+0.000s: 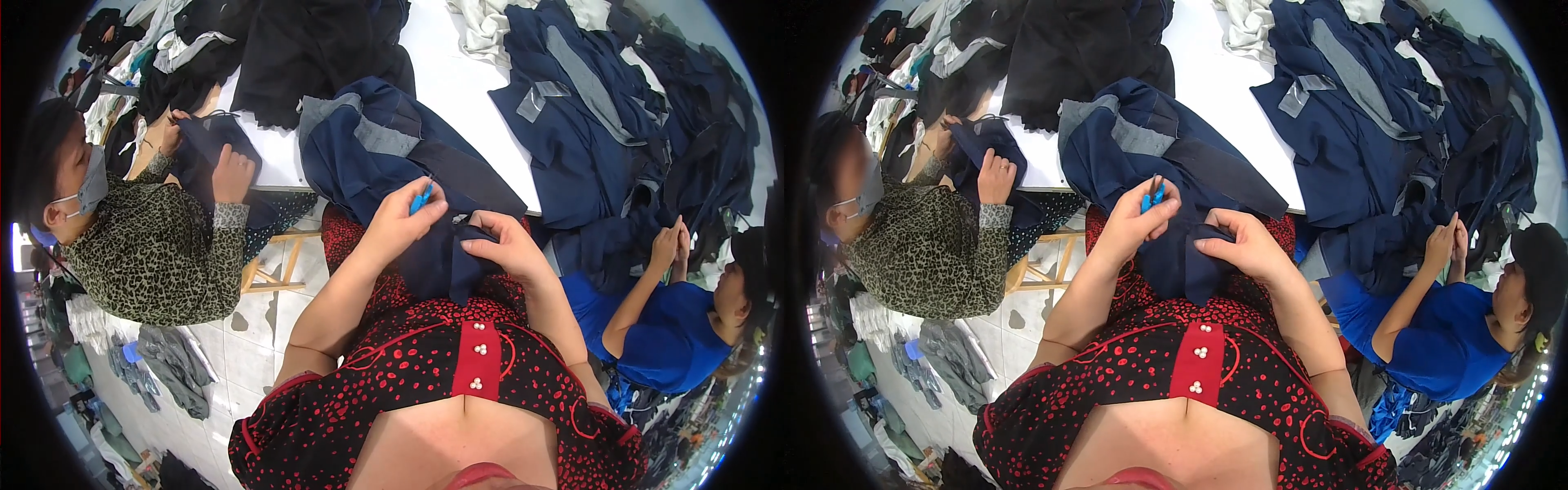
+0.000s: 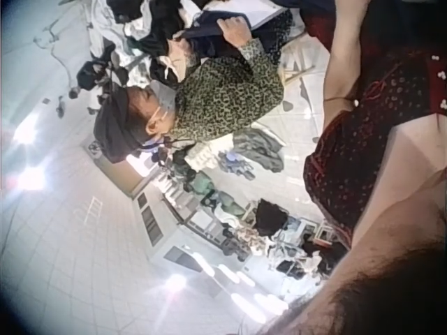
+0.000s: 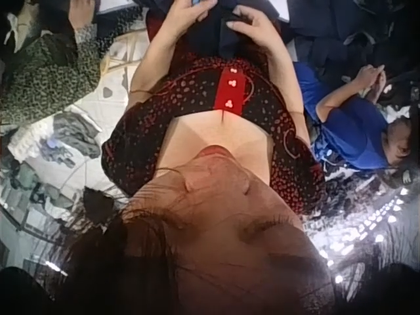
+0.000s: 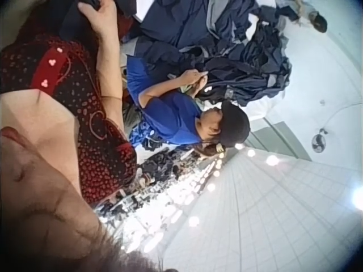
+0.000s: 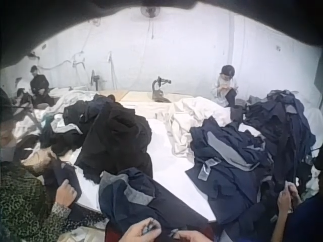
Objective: Trimming excess threads and small fabric pieces from garment panels using hand-held thread snips.
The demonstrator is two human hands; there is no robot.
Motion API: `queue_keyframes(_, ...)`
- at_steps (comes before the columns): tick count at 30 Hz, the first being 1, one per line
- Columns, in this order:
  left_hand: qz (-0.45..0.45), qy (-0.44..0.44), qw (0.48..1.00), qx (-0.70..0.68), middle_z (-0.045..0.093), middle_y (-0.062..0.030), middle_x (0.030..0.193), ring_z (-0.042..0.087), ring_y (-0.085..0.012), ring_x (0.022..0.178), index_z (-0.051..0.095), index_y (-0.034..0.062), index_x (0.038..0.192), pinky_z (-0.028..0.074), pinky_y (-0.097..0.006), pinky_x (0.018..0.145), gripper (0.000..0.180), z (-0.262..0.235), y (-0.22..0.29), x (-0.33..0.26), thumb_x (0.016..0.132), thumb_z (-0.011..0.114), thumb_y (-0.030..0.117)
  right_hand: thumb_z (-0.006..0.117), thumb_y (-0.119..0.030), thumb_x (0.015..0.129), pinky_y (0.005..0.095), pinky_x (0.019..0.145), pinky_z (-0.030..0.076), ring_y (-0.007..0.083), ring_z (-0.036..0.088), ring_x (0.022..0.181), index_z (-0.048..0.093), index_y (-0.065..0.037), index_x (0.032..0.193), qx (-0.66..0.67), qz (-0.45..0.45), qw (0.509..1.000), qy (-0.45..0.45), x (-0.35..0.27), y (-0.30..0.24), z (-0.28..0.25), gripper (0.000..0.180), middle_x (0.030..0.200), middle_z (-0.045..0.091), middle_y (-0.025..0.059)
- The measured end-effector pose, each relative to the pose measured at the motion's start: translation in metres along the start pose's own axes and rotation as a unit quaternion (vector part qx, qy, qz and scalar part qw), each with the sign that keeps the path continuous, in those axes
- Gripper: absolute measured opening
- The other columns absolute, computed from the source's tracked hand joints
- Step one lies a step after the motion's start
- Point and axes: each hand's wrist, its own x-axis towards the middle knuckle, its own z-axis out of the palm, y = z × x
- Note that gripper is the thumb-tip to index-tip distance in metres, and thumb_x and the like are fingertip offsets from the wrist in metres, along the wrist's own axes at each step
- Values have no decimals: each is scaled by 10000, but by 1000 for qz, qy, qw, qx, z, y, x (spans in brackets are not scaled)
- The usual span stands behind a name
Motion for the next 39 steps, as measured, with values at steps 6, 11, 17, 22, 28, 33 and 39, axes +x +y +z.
queue_keyframes(6, 112, -10, 987, 117, 535, -2, 871, 500, -73, 801, 536, 47, 1038, 398, -206, 729, 281, 19, 1, -4, 769, 613, 35, 657, -76, 764, 168, 653, 368, 14, 456, 718, 534, -59, 788, -1, -17, 1000, 22, 3, 0, 0, 126, 752, 511, -61)
queue_keyframes(11, 21, 47, 998, -19, 543, -31, 781, 398, -26, 491, 500, 8, 1096, 290, -166, 426, 284, 1, 8, 2, 818, 554, 26, 631, -38, 770, 175, 652, 380, 17, 465, 716, 545, -36, 778, 32, -16, 998, 57, -1, -8, -5, 87, 737, 516, -57)
queue_keyframes(17, 67, -7, 997, 44, 525, 14, 827, 446, -20, 649, 551, 18, 1048, 345, -172, 550, 244, 14, 17, -5, 818, 599, 84, 627, -30, 768, 180, 662, 382, 25, 472, 718, 549, -39, 783, 53, 5, 997, 47, -1, -8, -4, 80, 747, 514, -56)
queue_keyframes(22, 54, -26, 998, 28, 512, 45, 710, 451, -27, 645, 594, 43, 833, 347, -193, 580, 63, 17, 0, 2, 788, 628, 70, 603, -22, 772, 178, 663, 380, 29, 475, 721, 530, -44, 802, 75, -57, 995, 29, 4, 2, 1, 81, 770, 502, -47)
queue_keyframes(28, -61, -27, 984, -167, 486, 23, 641, 425, -51, 498, 562, 46, 801, 274, -194, 408, 74, 11, 1, 1, 794, 618, 94, 611, -36, 768, 175, 645, 367, 21, 449, 707, 473, -64, 770, 128, -1, 992, 9, 2, 8, -1, 141, 757, 478, -47)
queue_keyframes(33, 4, 15, 985, -171, 489, -10, 687, 401, -53, 479, 538, 21, 889, 279, -194, 422, 127, 3, 1, 0, 823, 586, 118, 642, -32, 754, 174, 654, 356, 14, 433, 720, 476, -72, 776, 44, -10, 999, 23, 2, 4, -2, 172, 764, 466, -60)
queue_keyframes(39, 142, -37, 977, 155, 475, 32, 735, 427, -17, 646, 548, 46, 917, 331, -174, 529, 153, 16, -14, 6, 800, 624, 108, 652, -51, 774, 183, 617, 394, 22, 476, 692, 504, -57, 811, 66, 0, 998, 10, 7, 13, 2, 152, 748, 516, -50)
